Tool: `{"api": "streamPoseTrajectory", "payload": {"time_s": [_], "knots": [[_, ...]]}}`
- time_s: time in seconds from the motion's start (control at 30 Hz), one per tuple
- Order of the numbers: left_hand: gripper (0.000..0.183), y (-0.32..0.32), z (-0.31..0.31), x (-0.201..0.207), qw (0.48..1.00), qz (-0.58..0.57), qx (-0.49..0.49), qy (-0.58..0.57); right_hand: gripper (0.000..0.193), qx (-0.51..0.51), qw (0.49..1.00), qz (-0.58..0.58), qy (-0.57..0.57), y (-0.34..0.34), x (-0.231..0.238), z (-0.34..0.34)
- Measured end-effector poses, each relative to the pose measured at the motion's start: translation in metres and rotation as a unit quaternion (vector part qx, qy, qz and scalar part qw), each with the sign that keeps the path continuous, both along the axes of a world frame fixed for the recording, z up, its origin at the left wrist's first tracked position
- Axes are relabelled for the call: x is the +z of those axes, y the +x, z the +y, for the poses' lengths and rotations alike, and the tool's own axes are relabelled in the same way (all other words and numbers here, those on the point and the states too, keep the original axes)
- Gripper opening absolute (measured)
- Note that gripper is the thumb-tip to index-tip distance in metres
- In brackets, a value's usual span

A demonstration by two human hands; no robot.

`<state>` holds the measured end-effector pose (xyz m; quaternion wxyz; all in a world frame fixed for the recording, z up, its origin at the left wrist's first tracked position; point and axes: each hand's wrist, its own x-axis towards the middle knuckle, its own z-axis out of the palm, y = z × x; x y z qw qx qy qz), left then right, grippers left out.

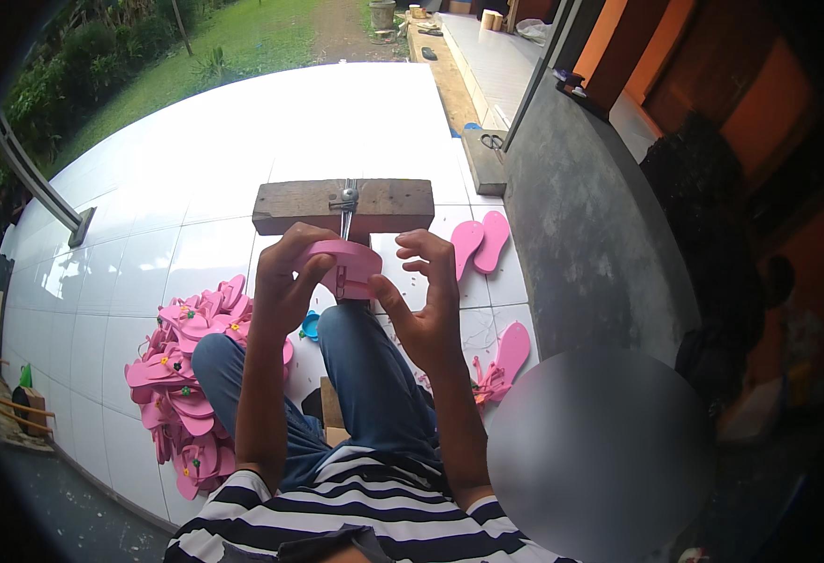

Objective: The person attaches pink straps to pink flip-flop soles using a fixed vertical metal tool on a wooden block. The person picks up a strap, loops it around the tool, pulls the sole down over the strap ends to secure them, and repeats this for multiple pairs, placing finished sandals on the floor.

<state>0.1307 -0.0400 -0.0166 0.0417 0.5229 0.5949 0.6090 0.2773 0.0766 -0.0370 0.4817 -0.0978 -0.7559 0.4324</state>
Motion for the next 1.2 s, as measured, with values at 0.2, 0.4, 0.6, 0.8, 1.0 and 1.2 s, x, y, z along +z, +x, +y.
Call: {"api": "streamPoseTrajectory", "payload": {"time_s": [0.2, 0.4, 0.6, 0.8, 1.0, 1.2], "knots": [[0.022, 0.010, 0.005, -0.007, 0.999, -0.037, 0.026, 0.029, 0.038, 0.229, 0.948, -0.029, -0.218, -0.029, -0.003, -0.005], [0.027, 0.046, -0.010, -0.014, 0.989, -0.070, 0.116, 0.056, 0.028, 0.153, 0.960, 0.034, -0.234, -0.017, 0.006, -0.039], [0.018, 0.107, -0.082, -0.023, 0.994, -0.081, 0.070, 0.022, 0.031, 0.131, 0.967, -0.072, -0.209, 0.079, -0.004, -0.093], [0.023, 0.091, -0.073, -0.020, 0.990, -0.073, 0.106, -0.058, 0.033, -0.061, 0.969, -0.214, 0.107, 0.074, 0.008, -0.099], [0.027, 0.069, -0.057, -0.015, 0.979, 0.117, 0.166, -0.006, 0.021, 0.076, 0.958, -0.255, -0.108, 0.060, -0.006, -0.096], [0.036, 0.057, -0.054, -0.031, 0.986, 0.079, 0.117, 0.088, 0.034, 0.381, 0.801, -0.046, -0.459, 0.054, -0.060, -0.096]]}}
